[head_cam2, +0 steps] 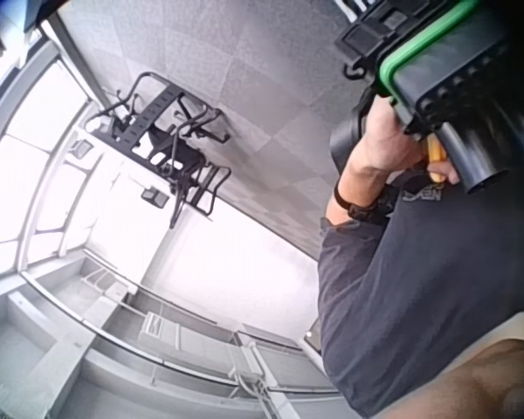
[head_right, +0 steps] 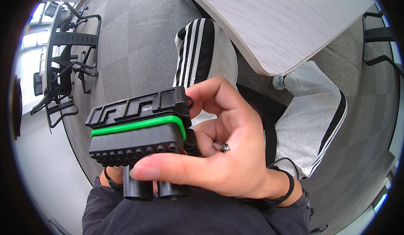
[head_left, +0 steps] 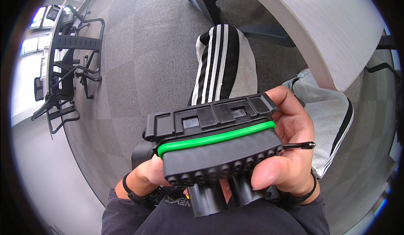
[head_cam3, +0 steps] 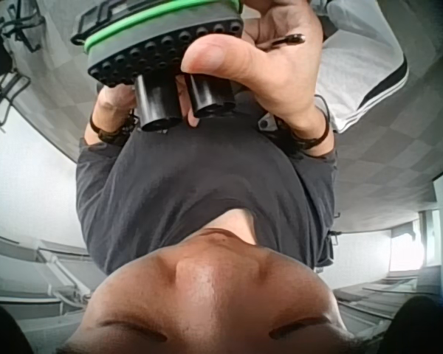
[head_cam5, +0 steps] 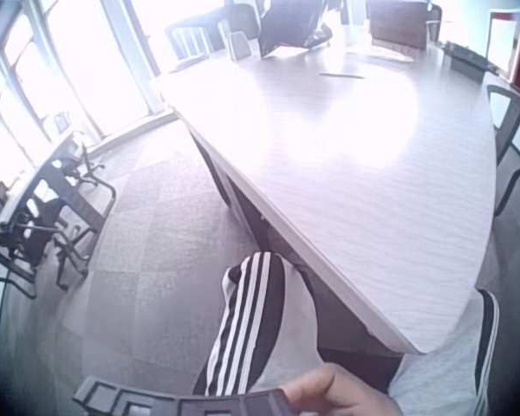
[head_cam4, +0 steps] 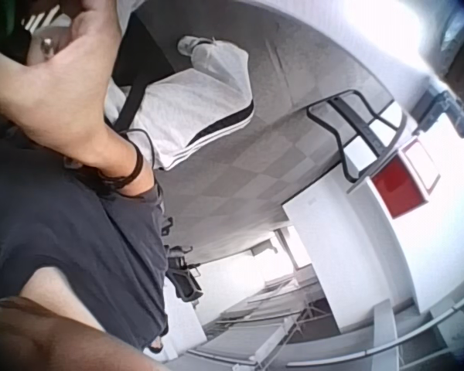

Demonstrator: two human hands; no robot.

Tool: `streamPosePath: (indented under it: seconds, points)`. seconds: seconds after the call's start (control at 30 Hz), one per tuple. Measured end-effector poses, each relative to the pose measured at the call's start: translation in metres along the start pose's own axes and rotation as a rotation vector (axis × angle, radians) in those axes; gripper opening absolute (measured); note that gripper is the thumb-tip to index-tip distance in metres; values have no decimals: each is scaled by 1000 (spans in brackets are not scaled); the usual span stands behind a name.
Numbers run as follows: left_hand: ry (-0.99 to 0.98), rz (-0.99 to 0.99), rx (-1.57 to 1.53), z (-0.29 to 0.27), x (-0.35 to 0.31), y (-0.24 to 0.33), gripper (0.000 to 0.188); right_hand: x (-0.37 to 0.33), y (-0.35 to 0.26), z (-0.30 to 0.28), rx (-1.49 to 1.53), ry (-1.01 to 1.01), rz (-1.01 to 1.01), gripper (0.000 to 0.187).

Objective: The person uses a small yellow-handled screwdriver to insert and tighten screws into a black plastic electronic or mechanical housing, while holding the device on their lap and on a table.

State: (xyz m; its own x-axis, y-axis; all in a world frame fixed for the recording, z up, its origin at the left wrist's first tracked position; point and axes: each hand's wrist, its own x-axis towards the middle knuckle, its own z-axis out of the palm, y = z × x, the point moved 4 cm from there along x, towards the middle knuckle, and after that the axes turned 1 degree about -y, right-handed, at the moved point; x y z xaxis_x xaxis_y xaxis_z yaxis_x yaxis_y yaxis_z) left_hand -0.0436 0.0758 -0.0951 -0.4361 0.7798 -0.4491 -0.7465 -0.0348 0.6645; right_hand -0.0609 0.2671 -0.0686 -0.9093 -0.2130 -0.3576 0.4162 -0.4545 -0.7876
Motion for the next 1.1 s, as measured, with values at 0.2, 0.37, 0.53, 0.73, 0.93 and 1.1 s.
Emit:
streamPosePath:
  seconds: [0.2,0.37,0.53,0.73,0.93,1.1]
  points:
    - [344,111,149,-1,0,45,25,-13,-14,-3,143,10,-112,71]
    - [480,860,1259,31,21,160,5,-31,-25,-17,358,36,-287,69]
    - [306,1194,1768,81,104,212,7,-35,-30,-26,369,55,-364,64]
    - [353,1299,1933,73,165,229,9,-47,-30,-34,375,80,-395,59]
    - [406,1317,1933,77,152,228,17,-51,-29,-44,364,122,-446,59]
    - [34,915,1263,89,73,183,55,-53,-26,-49,329,162,-462,58]
